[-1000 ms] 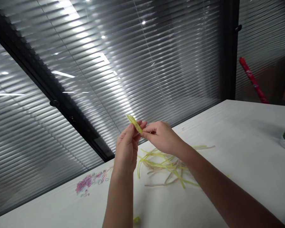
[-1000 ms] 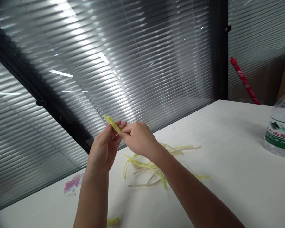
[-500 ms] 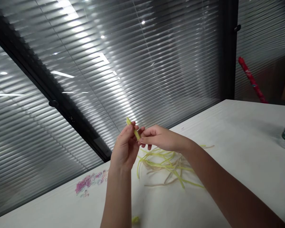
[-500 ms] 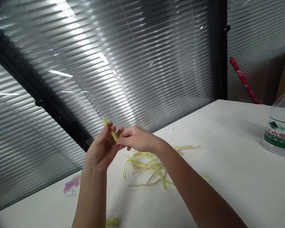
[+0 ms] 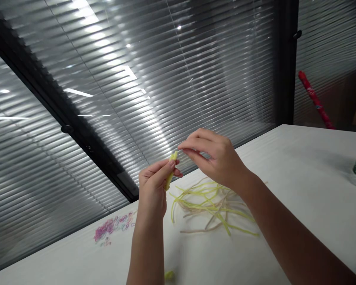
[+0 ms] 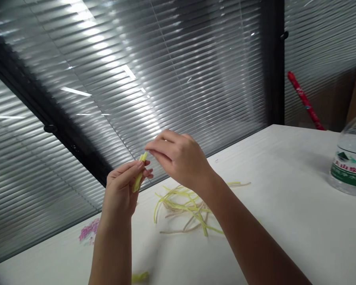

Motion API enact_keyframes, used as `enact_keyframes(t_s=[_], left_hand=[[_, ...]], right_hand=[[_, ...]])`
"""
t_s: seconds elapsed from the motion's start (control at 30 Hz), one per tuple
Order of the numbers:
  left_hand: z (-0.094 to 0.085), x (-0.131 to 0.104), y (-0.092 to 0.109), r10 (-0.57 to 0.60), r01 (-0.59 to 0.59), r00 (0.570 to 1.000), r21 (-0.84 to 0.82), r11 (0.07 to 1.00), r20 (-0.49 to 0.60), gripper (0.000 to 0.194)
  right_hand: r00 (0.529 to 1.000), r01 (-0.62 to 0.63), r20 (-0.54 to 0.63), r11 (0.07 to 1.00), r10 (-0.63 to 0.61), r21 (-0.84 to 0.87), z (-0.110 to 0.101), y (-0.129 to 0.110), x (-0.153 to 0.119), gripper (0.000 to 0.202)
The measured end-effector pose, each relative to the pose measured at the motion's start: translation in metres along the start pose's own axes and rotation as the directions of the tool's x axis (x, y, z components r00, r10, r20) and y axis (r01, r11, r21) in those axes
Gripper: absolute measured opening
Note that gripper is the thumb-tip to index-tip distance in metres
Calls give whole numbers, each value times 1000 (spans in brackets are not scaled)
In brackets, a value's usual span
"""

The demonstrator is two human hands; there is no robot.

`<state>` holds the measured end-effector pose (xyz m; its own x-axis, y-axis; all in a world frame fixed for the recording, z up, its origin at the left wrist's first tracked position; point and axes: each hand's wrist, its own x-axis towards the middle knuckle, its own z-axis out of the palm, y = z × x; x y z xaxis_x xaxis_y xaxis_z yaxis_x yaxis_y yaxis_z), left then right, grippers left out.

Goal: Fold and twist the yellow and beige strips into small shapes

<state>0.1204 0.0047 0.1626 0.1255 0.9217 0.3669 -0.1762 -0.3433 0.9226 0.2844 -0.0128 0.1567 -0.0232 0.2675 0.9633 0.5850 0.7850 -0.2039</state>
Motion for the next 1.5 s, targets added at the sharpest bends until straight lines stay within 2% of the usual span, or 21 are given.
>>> enact_keyframes(t_s=[0.1,0.2,0.57,1.07,1.5], left_hand=[[1,-2,2,-19,19,1000,22,1000,18,9],[1,-3,4,-34,33,999,32,999,40,10],[5,-11,13,-82,80,993,28,996,90,12],[3,-15,12,7,-13,998,92,996,61,9],[2,-17,15,17,-29,996,127,992,93,11]], right_hand=[[996,87,34,985,-83,-146,1,1,-1,19],[988,150,62,963,-140,-224,3,4,-3,20],[966,257,74,913,-246,-316,3,8,-5,18],[966,258,95,904,-240,-342,4,6,-4,18],[973,231,68,917,-221,-325,1,3,-3,19]])
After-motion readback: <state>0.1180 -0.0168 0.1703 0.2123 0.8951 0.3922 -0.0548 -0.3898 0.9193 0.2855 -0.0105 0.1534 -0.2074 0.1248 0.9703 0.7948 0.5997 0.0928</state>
